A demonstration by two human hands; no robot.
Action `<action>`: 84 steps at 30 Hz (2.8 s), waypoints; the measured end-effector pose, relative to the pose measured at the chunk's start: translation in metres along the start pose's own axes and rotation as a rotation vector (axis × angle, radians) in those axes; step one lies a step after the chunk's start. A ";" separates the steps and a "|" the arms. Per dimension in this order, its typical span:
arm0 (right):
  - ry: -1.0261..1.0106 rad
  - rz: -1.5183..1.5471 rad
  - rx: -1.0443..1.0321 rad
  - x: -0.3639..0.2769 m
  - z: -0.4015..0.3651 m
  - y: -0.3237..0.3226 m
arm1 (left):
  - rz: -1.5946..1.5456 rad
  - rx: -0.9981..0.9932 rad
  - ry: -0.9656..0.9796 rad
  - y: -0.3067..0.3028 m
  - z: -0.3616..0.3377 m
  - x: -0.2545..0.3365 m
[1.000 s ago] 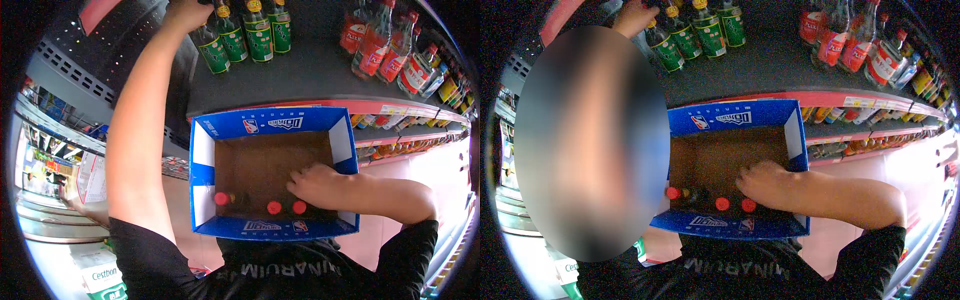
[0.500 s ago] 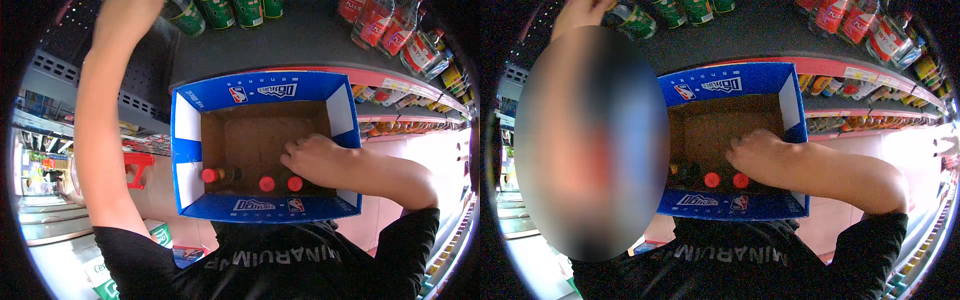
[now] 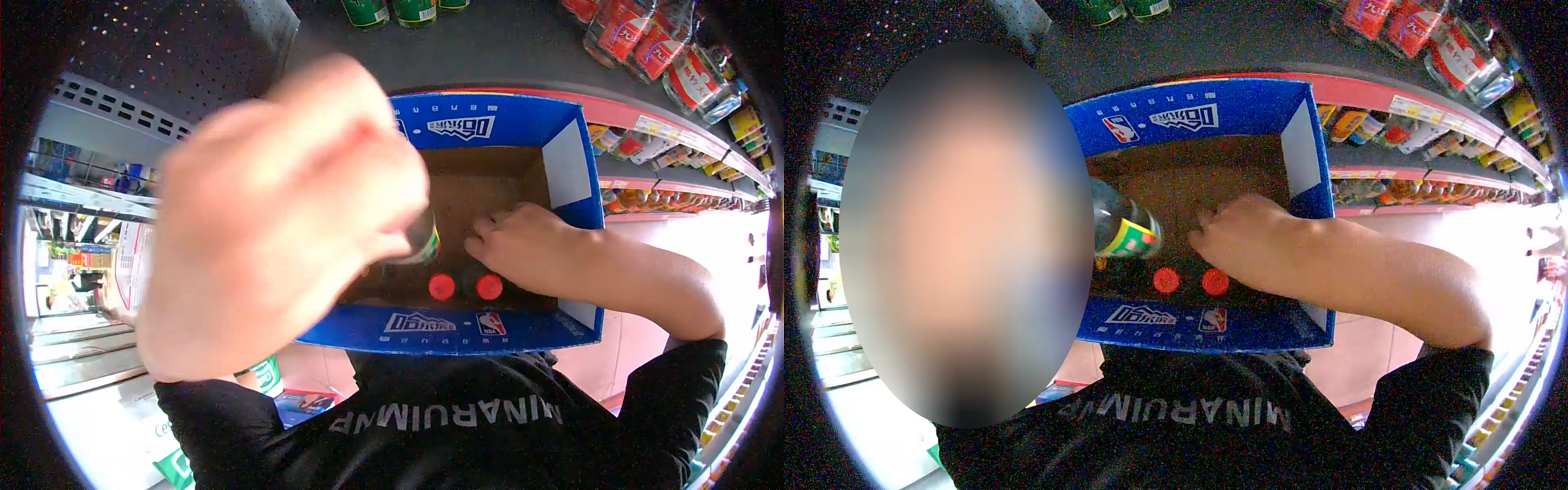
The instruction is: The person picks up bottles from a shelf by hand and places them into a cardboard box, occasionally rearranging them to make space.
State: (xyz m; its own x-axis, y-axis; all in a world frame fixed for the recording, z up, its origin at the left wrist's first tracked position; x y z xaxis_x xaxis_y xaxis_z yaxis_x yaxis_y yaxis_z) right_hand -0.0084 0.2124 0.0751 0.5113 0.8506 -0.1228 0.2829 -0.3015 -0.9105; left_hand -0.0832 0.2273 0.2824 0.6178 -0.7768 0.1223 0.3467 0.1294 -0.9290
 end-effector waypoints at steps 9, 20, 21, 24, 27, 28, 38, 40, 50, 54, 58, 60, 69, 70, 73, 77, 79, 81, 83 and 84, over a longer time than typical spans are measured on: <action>0.003 -0.054 -0.032 -0.002 0.001 -0.001 | 0.075 -0.330 0.241 0.143 -0.036 -0.009; -0.018 -0.058 -0.001 -0.002 0.005 0.005 | 0.190 -0.568 0.301 0.204 -0.064 -0.001; -0.017 -0.061 0.000 -0.002 0.005 0.005 | 0.200 -0.580 0.316 0.205 -0.067 0.002; -0.009 -0.064 -0.014 -0.004 0.004 0.006 | 0.217 -0.597 0.340 0.207 -0.066 0.008; 0.013 -0.050 -0.044 -0.002 0.002 0.004 | 0.173 -0.571 0.337 0.217 -0.067 0.006; 0.010 -0.042 -0.046 -0.002 0.002 0.003 | 0.147 -0.562 0.335 0.218 -0.067 0.005; 0.031 -0.026 -0.078 -0.002 -0.005 0.003 | 0.007 -0.637 0.378 0.211 -0.082 -0.005; 0.013 -0.024 -0.098 -0.005 -0.005 0.002 | 0.026 -0.793 0.319 0.208 -0.075 -0.005; -0.025 -0.020 -0.043 -0.010 -0.004 0.004 | -0.207 -0.168 -0.091 0.052 0.074 -0.089; -0.039 -0.053 0.032 -0.009 -0.003 0.002 | 0.179 0.645 -0.225 -0.037 0.106 -0.148; -0.008 -0.064 0.002 -0.006 -0.002 0.007 | 0.224 0.802 -0.342 -0.048 0.123 -0.153; 0.005 -0.045 -0.019 -0.005 -0.002 0.006 | 0.193 0.616 -0.373 -0.029 0.149 -0.188; -0.041 -0.045 0.024 -0.008 -0.005 0.007 | 0.229 0.513 -0.466 -0.021 0.150 -0.196; -0.041 -0.046 0.022 -0.007 -0.005 0.006 | 0.239 0.484 -0.463 -0.022 0.149 -0.203; -0.033 -0.038 -0.012 -0.005 -0.004 0.002 | 0.142 0.386 -0.485 -0.021 0.145 -0.214; -0.024 -0.022 0.009 -0.004 -0.004 0.001 | 0.054 0.344 -0.526 -0.025 0.133 -0.209; -0.006 -0.032 0.022 -0.003 -0.004 -0.001 | -0.003 0.320 -0.556 -0.026 0.128 -0.202; 0.014 -0.044 0.022 -0.002 -0.003 -0.003 | -0.007 0.351 -0.528 -0.025 0.124 -0.195; 0.039 -0.059 0.010 -0.001 -0.003 -0.006 | -0.004 0.376 -0.504 -0.025 0.123 -0.191; 0.032 -0.069 0.042 -0.002 -0.004 -0.012 | 0.000 0.383 -0.494 -0.025 0.122 -0.190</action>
State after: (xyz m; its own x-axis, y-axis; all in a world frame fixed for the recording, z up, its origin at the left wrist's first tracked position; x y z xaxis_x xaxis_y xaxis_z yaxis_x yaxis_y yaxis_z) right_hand -0.0099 0.2123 0.0878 0.5181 0.8540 -0.0474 0.2840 -0.2241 -0.9323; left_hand -0.1230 0.4472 0.3247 0.8395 -0.4121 0.3541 0.5184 0.4123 -0.7492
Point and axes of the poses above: each hand's wrist, its own z-axis towards the middle knuckle, its own y-axis out of the palm, x = y × z, the point moved 10 cm from there along z, towards the middle knuckle, and after that the axes turned 4 degrees about -y, right-handed, at the moved point
